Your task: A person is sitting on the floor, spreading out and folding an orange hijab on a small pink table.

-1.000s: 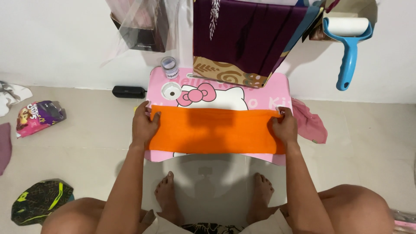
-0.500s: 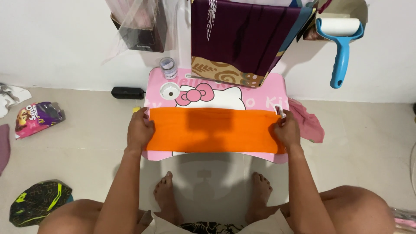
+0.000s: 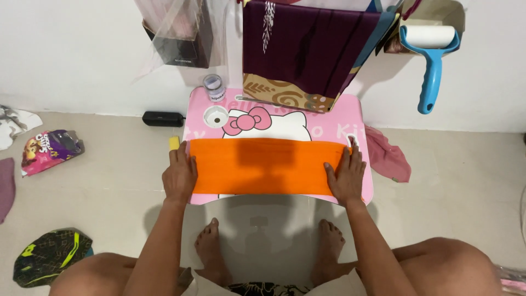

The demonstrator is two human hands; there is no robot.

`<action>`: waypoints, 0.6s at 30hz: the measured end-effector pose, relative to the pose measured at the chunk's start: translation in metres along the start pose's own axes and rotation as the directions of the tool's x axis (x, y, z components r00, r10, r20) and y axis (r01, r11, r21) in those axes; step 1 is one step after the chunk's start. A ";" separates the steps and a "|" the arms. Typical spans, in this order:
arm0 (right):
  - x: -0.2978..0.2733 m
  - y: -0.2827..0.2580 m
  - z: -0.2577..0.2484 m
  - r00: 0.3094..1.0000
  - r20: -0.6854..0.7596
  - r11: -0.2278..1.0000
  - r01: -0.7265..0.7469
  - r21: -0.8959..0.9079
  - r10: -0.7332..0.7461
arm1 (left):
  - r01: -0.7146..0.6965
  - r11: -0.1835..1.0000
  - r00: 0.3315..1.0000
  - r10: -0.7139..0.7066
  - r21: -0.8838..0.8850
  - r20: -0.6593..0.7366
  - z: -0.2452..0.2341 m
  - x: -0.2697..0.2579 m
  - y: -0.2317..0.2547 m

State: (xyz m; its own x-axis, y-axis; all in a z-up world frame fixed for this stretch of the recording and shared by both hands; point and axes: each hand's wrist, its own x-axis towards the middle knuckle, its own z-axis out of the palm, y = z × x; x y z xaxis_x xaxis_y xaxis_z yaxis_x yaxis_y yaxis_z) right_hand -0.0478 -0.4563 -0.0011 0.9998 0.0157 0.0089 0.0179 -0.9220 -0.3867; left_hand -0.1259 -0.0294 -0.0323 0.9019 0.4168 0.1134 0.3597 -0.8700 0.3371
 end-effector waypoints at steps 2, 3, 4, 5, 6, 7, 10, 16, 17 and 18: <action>0.007 0.020 0.020 1.000 -0.006 1.000 -0.019 -0.018 0.019 | -0.008 1.000 0.999 0.008 0.009 -0.036 -0.001 -0.001 0.000; 0.009 0.031 0.030 0.999 -0.011 0.999 -0.039 -0.036 0.038 | -0.015 1.000 0.997 0.016 0.018 -0.071 -0.001 -0.002 0.001; 0.006 0.025 0.025 0.999 -0.010 0.999 -0.037 -0.035 0.037 | -0.014 1.000 0.997 0.015 0.018 -0.071 0.001 -0.002 0.001; 0.003 0.019 0.019 0.999 -0.048 1.000 -0.014 -0.009 0.014 | -0.107 0.993 0.968 0.115 0.051 -0.225 0.003 -0.001 0.001; 0.002 0.012 0.014 0.996 -0.086 1.000 0.012 0.016 -0.011 | -0.189 0.977 0.904 0.212 0.098 -0.370 0.005 0.000 0.001; 0.008 0.011 0.023 0.996 -0.085 1.000 0.016 0.018 -0.015 | -0.186 0.977 0.904 0.210 0.100 -0.372 0.011 0.004 0.004; 0.014 0.002 0.049 0.758 -0.376 0.842 0.521 -0.143 -0.533 | -0.512 0.842 0.799 0.539 0.170 -0.266 0.009 0.004 0.044; 0.003 -0.068 0.074 0.744 0.078 0.747 0.664 0.025 -0.664 | -0.798 0.599 0.585 0.797 0.069 -0.151 0.048 -0.013 0.108; 0.004 -0.074 0.077 0.772 0.095 0.777 0.628 0.039 -0.629 | -0.784 0.616 0.603 0.784 0.072 -0.144 0.053 -0.012 0.110; 0.005 -0.080 0.080 0.797 0.114 0.805 0.591 0.053 -0.593 | -0.769 0.635 0.623 0.770 0.074 -0.136 0.058 -0.011 0.111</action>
State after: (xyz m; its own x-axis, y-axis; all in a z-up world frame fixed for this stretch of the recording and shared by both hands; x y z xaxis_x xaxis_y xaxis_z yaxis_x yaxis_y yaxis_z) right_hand -0.0436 -0.3516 -0.0439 0.7865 0.6036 0.1311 0.6057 -0.7122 -0.3548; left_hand -0.0820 -0.1453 -0.0501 0.8067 -0.3744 0.4573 -0.4469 -0.8927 0.0575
